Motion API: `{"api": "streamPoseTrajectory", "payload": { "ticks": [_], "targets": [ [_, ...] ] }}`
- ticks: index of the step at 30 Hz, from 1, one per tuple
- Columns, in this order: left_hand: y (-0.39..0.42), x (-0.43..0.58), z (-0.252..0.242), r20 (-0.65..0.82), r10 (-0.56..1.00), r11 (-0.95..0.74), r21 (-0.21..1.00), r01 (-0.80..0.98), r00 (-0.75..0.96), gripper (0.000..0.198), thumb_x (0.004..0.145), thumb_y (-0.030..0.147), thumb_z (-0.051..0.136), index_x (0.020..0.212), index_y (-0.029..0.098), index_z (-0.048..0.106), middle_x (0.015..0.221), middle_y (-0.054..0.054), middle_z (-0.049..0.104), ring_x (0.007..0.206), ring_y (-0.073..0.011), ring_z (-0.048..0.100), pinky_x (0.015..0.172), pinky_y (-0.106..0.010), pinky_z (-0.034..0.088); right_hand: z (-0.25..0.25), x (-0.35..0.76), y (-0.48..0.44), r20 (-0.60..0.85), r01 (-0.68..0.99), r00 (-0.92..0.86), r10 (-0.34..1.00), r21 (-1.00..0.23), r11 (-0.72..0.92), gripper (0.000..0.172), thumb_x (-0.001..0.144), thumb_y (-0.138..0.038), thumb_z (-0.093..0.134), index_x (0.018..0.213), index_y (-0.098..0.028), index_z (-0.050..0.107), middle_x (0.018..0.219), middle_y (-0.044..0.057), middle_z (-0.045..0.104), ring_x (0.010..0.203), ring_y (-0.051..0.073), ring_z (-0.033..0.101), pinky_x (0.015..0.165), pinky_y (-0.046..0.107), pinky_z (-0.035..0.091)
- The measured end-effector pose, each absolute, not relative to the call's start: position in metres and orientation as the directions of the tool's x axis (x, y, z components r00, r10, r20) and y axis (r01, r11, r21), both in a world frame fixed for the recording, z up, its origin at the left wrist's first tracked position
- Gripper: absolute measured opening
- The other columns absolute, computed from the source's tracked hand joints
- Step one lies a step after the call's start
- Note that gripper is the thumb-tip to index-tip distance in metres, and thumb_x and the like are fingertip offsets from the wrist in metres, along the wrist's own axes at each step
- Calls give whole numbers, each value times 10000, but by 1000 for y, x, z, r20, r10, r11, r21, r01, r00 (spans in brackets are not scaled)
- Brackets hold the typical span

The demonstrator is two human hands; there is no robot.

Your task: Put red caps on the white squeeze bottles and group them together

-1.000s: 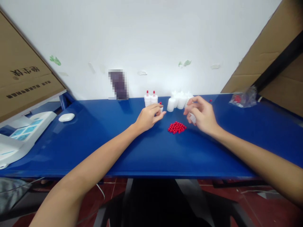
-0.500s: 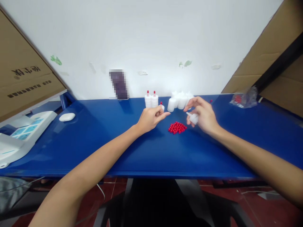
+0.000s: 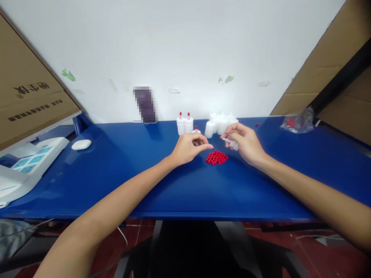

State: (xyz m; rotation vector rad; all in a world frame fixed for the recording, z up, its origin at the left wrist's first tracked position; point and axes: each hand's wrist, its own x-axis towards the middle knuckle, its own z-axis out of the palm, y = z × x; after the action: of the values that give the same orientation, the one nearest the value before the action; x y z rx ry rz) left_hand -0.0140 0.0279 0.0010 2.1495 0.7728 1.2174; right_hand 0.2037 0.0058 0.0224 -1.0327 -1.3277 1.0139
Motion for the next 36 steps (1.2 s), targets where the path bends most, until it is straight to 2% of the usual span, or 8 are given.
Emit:
{"api": "streamPoseTrajectory", "payload": {
  "ticks": [3, 7, 11, 16, 20, 25, 29, 36],
  "targets": [
    [24, -10, 3, 618, 669, -729, 655, 200, 412, 203, 865, 334, 790, 853, 135, 749, 820, -47, 747, 694, -111, 668, 682, -246, 579, 21, 202, 4, 257, 4, -2, 966, -966, 257, 139, 653, -160, 625, 781, -202, 591, 736, 6, 667, 465, 107, 554, 399, 251, 375],
    [17, -6, 6, 661, 628, -769, 607, 199, 410, 61, 874, 211, 767, 894, 155, 778, 902, -59, 776, 779, -127, 706, 763, -263, 605, 21, 202, -2, 290, -20, 4, 957, -957, 290, 107, 635, -165, 593, 720, -228, 575, 503, -46, 527, 361, 140, 501, 347, 268, 285],
    [7, 0, 7, 646, 626, -764, 620, 179, 437, 176, 867, 176, 765, 1041, 154, 768, 940, -55, 791, 763, -123, 726, 767, -257, 621, 23, 201, -11, 384, -41, -65, 921, -923, 382, 55, 653, -186, 590, 641, -229, 559, 497, -28, 546, 383, 152, 510, 426, 309, 351],
    [-2, 4, 10, 677, 594, -792, 586, 169, 435, 87, 874, 226, 778, 930, 161, 771, 912, -43, 798, 770, -130, 736, 771, -254, 618, 27, 194, -20, 462, -3, -203, 863, -882, 471, 261, 743, -258, 558, 489, -216, 518, 544, 31, 559, 516, 166, 488, 539, 344, 343],
    [-2, 4, 10, 718, 519, -845, 514, 149, 464, 77, 889, 233, 770, 930, 168, 776, 902, -36, 794, 788, -129, 726, 751, -245, 584, 32, 190, -23, 476, -20, -184, 860, -877, 481, 313, 726, -296, 553, 456, -232, 407, 539, 30, 453, 548, 169, 387, 564, 353, 280],
    [-4, 4, 9, 710, 510, -854, 488, 183, 485, 92, 903, 250, 757, 947, 170, 769, 886, -37, 781, 762, -124, 708, 734, -247, 568, 33, 190, -24, 434, -27, -176, 884, -899, 436, 296, 732, -342, 561, 486, -240, 430, 541, 35, 437, 539, 173, 370, 548, 349, 255],
    [-6, 6, 8, 756, 458, -883, 447, 142, 468, 98, 922, 255, 736, 943, 163, 763, 897, -48, 779, 777, -125, 711, 738, -246, 575, 29, 190, -24, 422, -130, -170, 890, -905, 405, 60, 711, -279, 580, 702, -233, 542, 562, -5, 483, 522, 159, 388, 527, 320, 263],
    [-8, 8, 7, 779, 460, -884, 447, 137, 427, 131, 896, 281, 771, 954, 165, 754, 845, -20, 773, 695, -96, 695, 696, -211, 566, 25, 188, -25, 420, -258, -223, 879, -896, 363, 138, 720, -274, 605, 847, -220, 599, 619, -25, 495, 535, 144, 431, 521, 302, 307]
  ]
}}
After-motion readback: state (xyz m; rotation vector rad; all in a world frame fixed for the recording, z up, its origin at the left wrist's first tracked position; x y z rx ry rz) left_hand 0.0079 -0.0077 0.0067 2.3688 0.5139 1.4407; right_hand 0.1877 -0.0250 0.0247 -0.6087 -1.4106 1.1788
